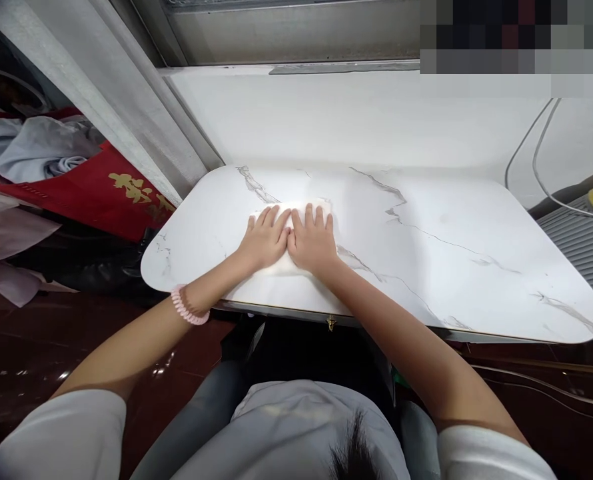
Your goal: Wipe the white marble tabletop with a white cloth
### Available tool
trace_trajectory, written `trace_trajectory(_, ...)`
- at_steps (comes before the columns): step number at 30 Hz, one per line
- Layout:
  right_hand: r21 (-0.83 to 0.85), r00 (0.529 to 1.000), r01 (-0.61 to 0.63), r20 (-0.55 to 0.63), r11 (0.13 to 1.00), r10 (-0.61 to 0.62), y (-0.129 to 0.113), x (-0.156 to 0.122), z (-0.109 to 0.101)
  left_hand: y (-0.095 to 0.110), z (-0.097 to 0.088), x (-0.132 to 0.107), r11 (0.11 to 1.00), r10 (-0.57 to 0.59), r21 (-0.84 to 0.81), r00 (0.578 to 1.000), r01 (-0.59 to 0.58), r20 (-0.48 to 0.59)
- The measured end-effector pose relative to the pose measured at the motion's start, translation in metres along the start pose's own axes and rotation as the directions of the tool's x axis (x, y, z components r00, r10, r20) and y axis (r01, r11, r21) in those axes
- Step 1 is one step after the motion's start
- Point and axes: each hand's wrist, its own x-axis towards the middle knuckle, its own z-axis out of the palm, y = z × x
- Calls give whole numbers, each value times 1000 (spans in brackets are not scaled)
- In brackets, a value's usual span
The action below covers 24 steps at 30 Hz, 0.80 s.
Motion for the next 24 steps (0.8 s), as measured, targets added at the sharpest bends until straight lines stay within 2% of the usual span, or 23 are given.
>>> trace_trajectory(6,154,1000,15,-25,988,-12,-2,78,13,-37,-2,63,992,-125,-37,990,123,-66)
trace_trajectory(13,98,999,4,-50,995,0,-5,145,25,-66,-4,130,988,-151,-55,986,147,-74)
trace_trajectory(19,95,997,19,-79,995,-12,-6,181,34,-83,-6,159,992,-109,-81,983,98,-147)
trace_trajectory(24,59,997,18,-74,998,-13,-8,192,35,-93,-6,171,993,-103,-60,987,97,-119)
